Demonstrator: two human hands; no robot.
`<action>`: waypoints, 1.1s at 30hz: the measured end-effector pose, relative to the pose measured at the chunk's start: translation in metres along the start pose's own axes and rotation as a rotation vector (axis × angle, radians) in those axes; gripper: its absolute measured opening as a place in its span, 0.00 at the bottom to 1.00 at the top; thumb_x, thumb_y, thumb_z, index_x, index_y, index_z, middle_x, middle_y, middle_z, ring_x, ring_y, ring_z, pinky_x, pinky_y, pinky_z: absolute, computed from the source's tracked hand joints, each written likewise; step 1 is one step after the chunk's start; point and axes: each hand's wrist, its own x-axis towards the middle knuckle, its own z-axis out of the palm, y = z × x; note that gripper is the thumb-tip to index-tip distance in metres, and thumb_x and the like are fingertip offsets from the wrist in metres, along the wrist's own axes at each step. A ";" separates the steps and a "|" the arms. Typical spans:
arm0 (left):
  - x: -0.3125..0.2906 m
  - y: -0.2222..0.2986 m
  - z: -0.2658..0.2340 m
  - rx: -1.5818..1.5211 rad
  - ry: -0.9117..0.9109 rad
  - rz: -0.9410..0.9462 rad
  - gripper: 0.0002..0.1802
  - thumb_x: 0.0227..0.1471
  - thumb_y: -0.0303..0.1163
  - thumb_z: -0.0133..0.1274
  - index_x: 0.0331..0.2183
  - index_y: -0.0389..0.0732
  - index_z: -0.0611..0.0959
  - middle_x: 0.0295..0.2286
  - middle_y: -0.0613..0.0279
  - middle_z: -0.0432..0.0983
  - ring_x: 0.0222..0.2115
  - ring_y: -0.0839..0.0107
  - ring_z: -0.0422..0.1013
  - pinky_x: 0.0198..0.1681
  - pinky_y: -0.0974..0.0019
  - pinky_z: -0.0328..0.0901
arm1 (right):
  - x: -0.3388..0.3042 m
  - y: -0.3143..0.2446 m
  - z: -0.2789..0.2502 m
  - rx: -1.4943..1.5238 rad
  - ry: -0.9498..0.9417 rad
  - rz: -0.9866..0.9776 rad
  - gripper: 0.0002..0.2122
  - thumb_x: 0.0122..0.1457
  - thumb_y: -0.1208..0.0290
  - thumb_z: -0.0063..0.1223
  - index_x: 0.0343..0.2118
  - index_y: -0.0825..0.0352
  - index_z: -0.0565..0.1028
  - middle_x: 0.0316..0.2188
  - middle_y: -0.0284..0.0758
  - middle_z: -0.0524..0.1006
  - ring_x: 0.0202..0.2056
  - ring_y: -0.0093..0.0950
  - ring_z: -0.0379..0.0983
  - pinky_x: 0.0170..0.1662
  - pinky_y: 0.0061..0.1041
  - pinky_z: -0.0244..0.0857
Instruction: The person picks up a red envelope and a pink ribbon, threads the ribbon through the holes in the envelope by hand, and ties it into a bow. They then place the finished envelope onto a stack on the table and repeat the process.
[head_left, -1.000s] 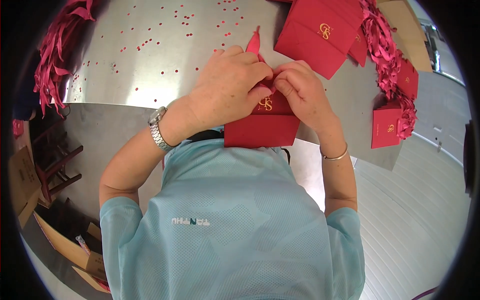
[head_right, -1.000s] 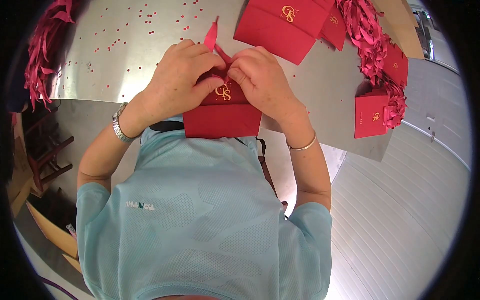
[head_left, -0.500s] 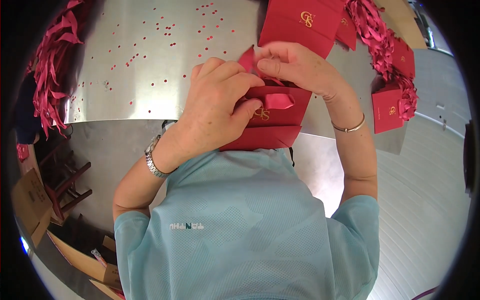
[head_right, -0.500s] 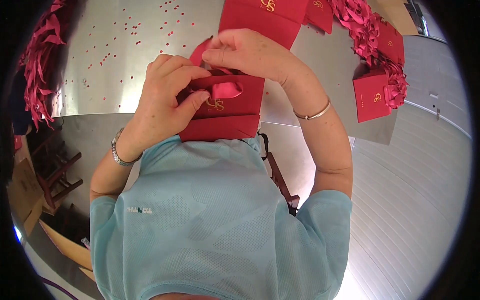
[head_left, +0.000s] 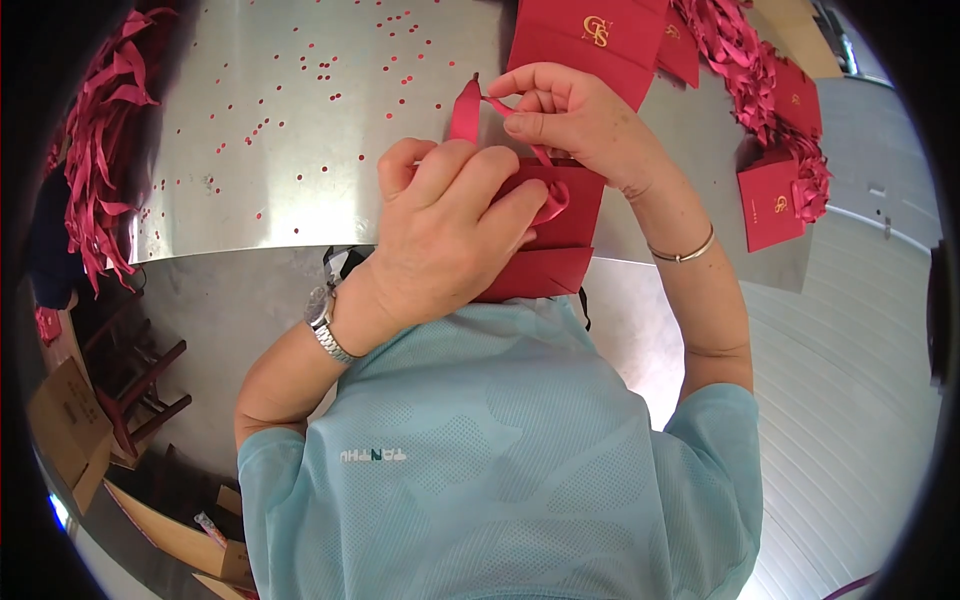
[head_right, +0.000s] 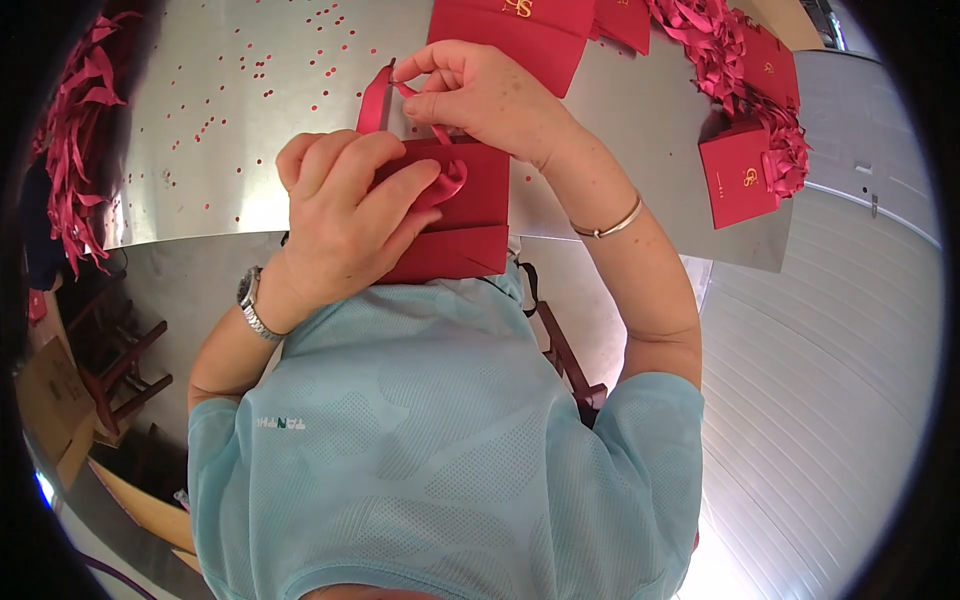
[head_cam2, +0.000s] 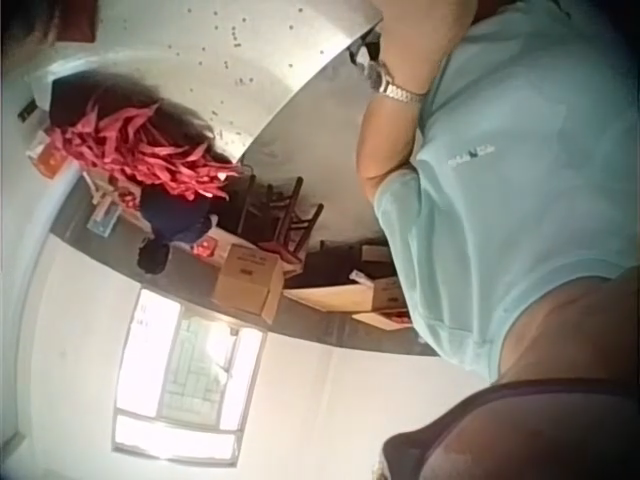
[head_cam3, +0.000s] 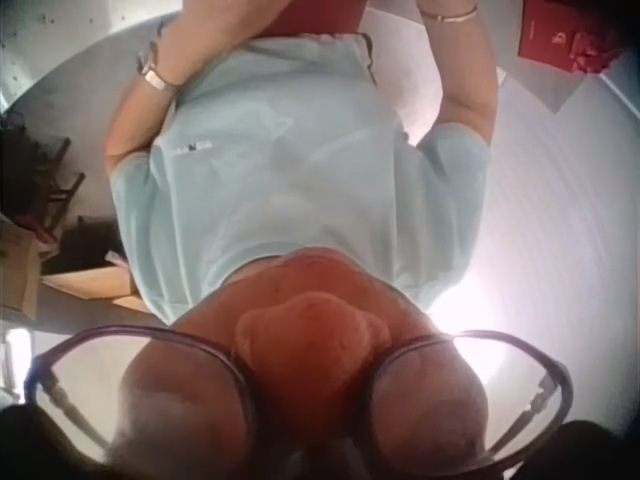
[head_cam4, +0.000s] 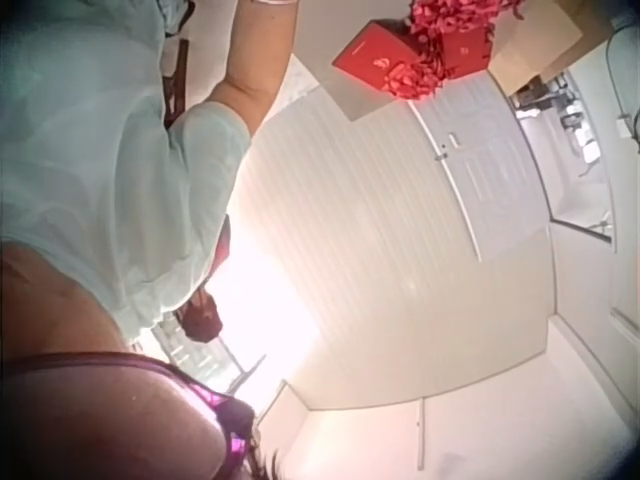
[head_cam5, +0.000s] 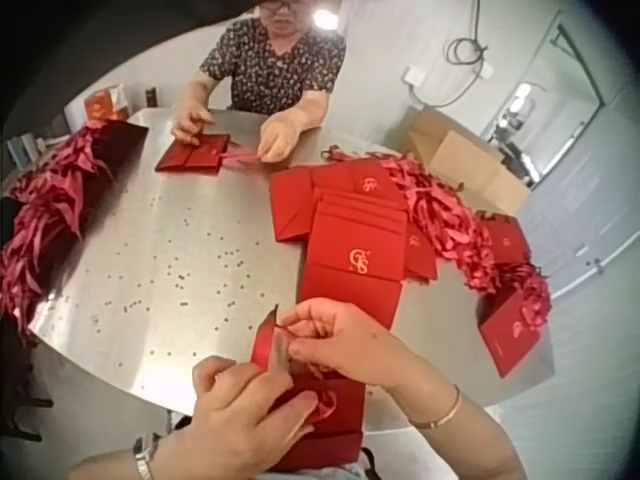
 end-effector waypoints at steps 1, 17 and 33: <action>-0.002 -0.003 0.004 0.003 -0.018 0.005 0.19 0.31 0.37 0.67 0.31 0.47 0.83 0.38 0.61 0.72 0.40 0.61 0.67 0.47 0.57 0.55 | 0.000 0.001 0.000 -0.020 0.002 -0.016 0.15 0.56 0.75 0.55 0.47 0.71 0.73 0.27 0.29 0.75 0.26 0.16 0.70 0.29 0.17 0.65; 0.013 -0.011 -0.008 -0.459 -0.001 -0.339 0.10 0.44 0.22 0.57 0.34 0.37 0.81 0.33 0.53 0.75 0.33 0.58 0.70 0.37 0.59 0.66 | 0.001 0.015 0.012 0.319 0.653 -0.171 0.13 0.61 0.74 0.52 0.49 0.65 0.73 0.28 0.24 0.71 0.24 0.09 0.62 0.20 0.08 0.51; 0.024 -0.065 -0.026 -0.872 -0.450 -0.870 0.24 0.45 0.11 0.36 0.42 0.30 0.80 0.38 0.57 0.78 0.41 0.71 0.73 0.49 0.69 0.68 | -0.032 0.030 0.043 -0.550 0.443 -0.703 0.17 0.52 0.62 0.61 0.44 0.63 0.76 0.48 0.36 0.72 0.50 0.37 0.66 0.49 0.33 0.61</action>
